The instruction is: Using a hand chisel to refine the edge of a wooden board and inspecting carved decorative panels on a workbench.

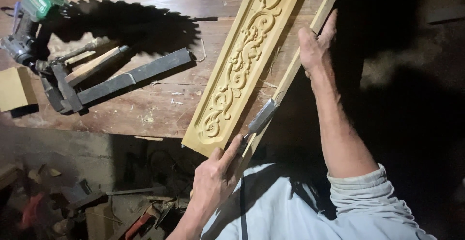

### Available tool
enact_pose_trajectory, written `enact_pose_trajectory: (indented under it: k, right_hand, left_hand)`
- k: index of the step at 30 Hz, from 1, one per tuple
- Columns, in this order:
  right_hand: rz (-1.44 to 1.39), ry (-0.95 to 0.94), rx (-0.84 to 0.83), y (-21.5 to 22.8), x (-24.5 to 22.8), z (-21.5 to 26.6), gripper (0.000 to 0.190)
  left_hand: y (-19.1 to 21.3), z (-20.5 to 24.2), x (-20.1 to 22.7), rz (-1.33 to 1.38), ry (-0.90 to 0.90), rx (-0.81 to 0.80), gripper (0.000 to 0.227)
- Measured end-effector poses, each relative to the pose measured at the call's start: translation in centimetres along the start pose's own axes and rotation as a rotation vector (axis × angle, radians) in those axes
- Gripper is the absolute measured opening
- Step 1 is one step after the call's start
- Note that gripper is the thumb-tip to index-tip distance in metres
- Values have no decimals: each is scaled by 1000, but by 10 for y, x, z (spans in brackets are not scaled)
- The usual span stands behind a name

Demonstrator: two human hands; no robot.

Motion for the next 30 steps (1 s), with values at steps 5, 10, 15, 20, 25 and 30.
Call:
enact_pose_trajectory:
  k: [5,10,15,20,25,30]
  right_hand:
    - [-20,-1,56,0,8,-3,92]
    - [-34,-28,60,2,14,-5,91]
    - [-7,-203,-47,5,-23,6,88]
    - [-27,-148,-5,2,-7,0,87]
    - [-53,-185,7,4,-11,2,91]
    - [-62,-63,88,0,-4,2,87]
  left_hand:
    - [-4,2,0,-48,-59,45,73]
    - [6,-10,18,-29,-21,46,63]
    - [8,-5,19,-69,-61,25,74]
    - [9,-38,53,-13,-98,27,60]
    - [18,-16,35,-124,-46,-15,73]
    - [9,-28,38,-95,-80,11,76]
Point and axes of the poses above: each hand's wrist, its own z-axis away from the middle knuckle, its own y-axis out of the back of the hand, x = y × z, the point moved 4 cm from there along -z, towards the middle knuckle, and after that the axes turned 14 degrees about y, right-handed, at the moved point
